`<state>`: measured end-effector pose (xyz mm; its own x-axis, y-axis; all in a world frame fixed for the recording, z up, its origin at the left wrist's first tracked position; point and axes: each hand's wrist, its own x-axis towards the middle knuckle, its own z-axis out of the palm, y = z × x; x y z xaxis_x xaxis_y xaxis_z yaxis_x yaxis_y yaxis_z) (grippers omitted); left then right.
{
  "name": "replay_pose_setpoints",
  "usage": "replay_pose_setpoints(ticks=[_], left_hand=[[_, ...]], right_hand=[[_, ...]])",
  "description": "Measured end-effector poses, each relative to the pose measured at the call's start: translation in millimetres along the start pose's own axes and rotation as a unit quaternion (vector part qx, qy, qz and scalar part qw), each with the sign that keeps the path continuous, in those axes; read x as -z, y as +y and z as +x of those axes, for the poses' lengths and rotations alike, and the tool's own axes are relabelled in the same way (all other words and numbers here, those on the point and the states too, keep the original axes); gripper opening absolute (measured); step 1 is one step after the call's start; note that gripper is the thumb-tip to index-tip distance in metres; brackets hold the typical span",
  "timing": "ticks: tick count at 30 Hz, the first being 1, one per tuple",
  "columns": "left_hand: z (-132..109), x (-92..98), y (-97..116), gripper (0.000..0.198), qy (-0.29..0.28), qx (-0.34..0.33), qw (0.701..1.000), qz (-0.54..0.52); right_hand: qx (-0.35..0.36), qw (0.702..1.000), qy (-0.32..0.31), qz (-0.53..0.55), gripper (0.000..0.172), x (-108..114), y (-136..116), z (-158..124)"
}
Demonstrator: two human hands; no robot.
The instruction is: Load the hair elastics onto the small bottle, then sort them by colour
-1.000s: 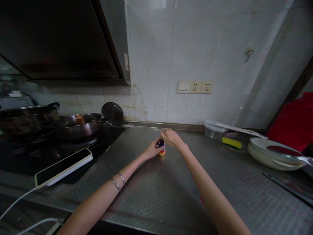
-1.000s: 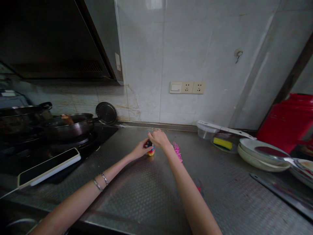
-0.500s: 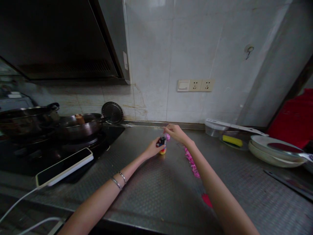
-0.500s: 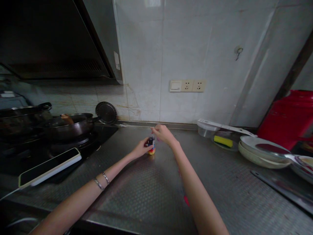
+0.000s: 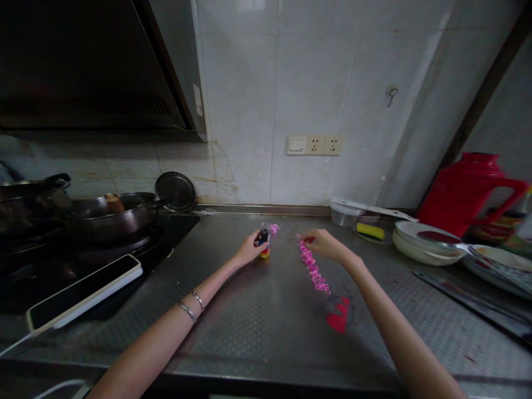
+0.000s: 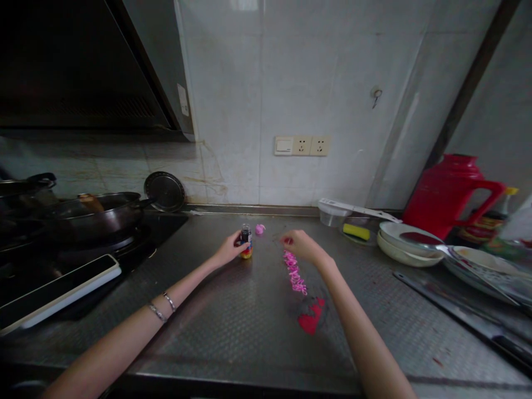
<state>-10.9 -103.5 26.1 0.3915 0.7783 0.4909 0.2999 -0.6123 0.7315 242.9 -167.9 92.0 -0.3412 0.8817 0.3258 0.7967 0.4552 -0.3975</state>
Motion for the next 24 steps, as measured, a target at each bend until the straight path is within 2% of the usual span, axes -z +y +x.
replay_pose_setpoints(ticks=[5, 9, 17, 24], left_hand=[[0, 0.1, 3, 0.039, 0.0, 0.001, 1.0, 0.008], [0, -1.1, 1, 0.039, 0.007, -0.005, 1.0, 0.007], [-1, -2.3, 2, 0.037, 0.019, -0.008, 1.0, 0.016], [-1, -4.0, 3, 0.037, 0.021, -0.008, 1.0, 0.012]], right_hand=[[-0.053, 0.997, -0.029, 0.048, 0.027, -9, 8, -62], [-0.074, 0.993, -0.01, 0.089, 0.026, -15, 6, -88], [-0.081, 0.994, -0.031, 0.067, 0.037, -21, 7, -99], [-0.075, 0.995, -0.048, 0.05, 0.034, -28, 15, -100]])
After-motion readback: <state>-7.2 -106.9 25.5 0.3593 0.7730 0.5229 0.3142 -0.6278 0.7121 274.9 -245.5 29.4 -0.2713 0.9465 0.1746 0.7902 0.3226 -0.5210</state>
